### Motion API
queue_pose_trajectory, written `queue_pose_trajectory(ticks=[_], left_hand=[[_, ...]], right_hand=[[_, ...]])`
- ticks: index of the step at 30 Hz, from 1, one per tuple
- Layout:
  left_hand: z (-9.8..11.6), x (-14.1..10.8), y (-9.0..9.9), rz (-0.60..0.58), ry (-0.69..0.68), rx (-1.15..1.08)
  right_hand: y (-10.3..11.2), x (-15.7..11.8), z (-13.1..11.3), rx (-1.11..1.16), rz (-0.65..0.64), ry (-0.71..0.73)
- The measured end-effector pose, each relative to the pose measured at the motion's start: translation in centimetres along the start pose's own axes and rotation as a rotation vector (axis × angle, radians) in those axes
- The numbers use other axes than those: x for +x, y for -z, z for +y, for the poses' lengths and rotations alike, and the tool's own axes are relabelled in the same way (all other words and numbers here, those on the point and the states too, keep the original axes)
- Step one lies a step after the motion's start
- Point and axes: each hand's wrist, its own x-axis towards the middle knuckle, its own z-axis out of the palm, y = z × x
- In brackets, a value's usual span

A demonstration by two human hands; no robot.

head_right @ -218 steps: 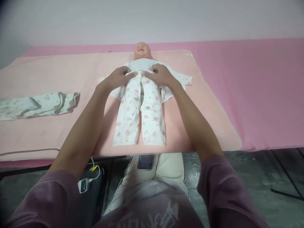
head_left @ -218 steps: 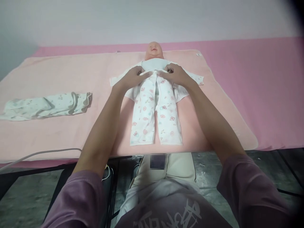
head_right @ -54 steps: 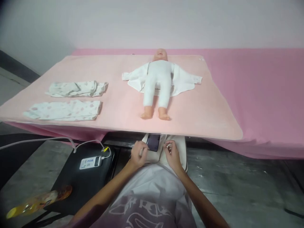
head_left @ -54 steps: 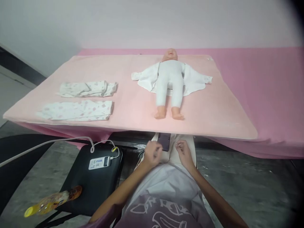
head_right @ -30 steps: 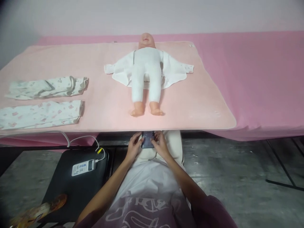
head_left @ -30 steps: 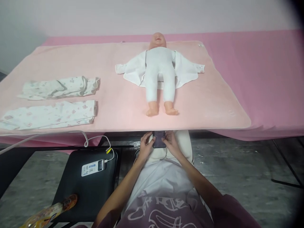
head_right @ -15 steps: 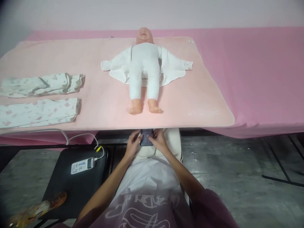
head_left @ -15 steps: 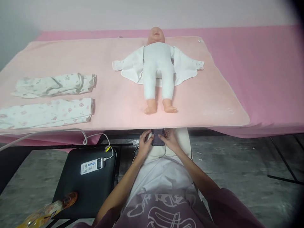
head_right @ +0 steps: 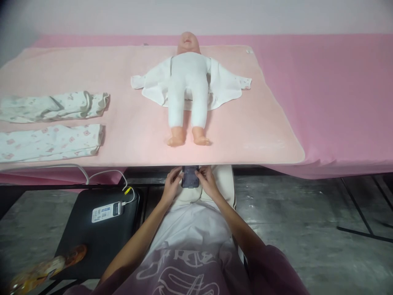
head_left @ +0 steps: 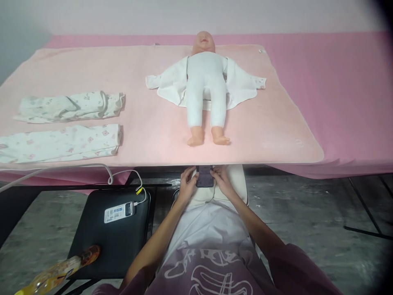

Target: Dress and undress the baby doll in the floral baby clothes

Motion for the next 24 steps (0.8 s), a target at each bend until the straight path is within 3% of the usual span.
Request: queue_pose_trajectory(ticks=[24], left_hand=[[0.2,0.7,-1.4,0.070,-0.020,0.109]], right_hand=[[0.6,0.1,0.5,0.039,-0.029,-0.018]])
